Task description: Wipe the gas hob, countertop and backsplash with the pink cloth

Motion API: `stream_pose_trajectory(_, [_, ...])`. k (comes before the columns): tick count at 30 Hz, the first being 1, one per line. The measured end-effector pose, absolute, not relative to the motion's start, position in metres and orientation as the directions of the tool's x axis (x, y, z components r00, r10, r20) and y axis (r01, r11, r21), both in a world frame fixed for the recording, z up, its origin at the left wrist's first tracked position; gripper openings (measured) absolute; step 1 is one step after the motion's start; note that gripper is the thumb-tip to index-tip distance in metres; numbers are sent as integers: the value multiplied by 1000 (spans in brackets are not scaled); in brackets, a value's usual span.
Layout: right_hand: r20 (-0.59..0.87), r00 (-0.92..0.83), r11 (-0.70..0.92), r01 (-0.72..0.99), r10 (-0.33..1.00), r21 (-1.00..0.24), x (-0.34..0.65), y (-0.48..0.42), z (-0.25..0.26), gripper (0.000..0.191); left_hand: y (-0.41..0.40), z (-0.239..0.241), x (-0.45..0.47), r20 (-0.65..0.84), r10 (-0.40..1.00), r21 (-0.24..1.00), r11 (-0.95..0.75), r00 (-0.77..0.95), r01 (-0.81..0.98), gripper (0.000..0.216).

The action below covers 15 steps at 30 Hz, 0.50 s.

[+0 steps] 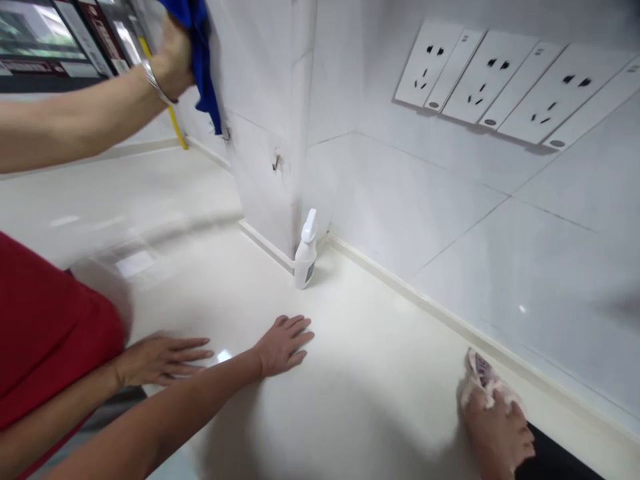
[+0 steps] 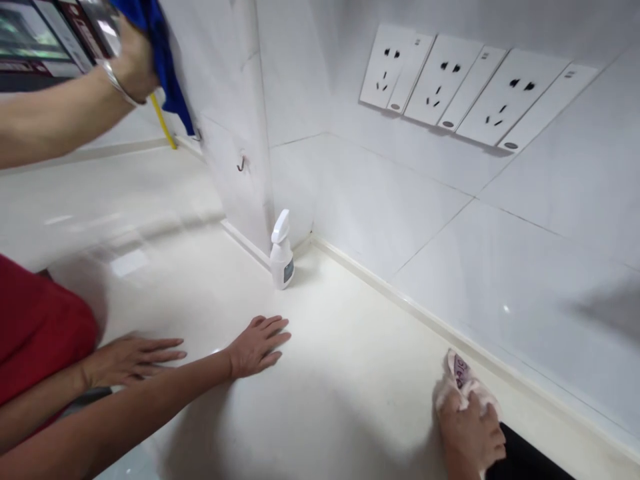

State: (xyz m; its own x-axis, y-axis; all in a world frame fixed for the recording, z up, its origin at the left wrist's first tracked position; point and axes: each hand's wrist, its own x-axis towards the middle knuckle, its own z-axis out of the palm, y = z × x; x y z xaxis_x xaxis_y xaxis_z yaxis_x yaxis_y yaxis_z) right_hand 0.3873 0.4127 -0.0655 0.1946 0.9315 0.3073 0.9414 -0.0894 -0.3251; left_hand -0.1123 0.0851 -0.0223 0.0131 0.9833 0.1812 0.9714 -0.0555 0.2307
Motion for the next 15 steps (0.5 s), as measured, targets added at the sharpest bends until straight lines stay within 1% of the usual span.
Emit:
stream_pose_trajectory(2, [294, 237, -135, 935, 926, -329, 357, 410, -56, 79, 85, -23, -112, 174, 985, 260, -59, 13, 964, 46])
stream_pose_trajectory(4, [285, 204, -105, 939, 936, -328, 308, 403, -42, 78, 85, -26, -113, 190, 982, 293, -50, -7, 955, 50])
stream_pose_trajectory(6, [255, 68, 14, 952, 964, -306, 251, 392, -28, 74, 84, -32, -114, 227, 973, 321, -32, -45, 947, 56])
stream_pose_trajectory(8, [177, -98, 143, 954, 979, -264, 192, 379, -18, 72, 82, -39, -115, 265, 960, 342, -11, -86, 940, 60])
stream_pose_trajectory(9, [154, -166, 203, 943, 974, -263, 163, 372, -15, 71, 81, -42, -115, 279, 955, 349, -3, -101, 937, 63])
stream_pose_trajectory(12, [96, -340, 353, 894, 935, -275, 86, 341, -11, 69, 80, -50, -115, 307, 943, 356, 13, -130, 934, 71])
stream_pose_trajectory(15, [39, -520, 506, 808, 854, -303, 31, 293, -8, 68, 80, -53, -116, 336, 932, 354, 6, -133, 935, 77])
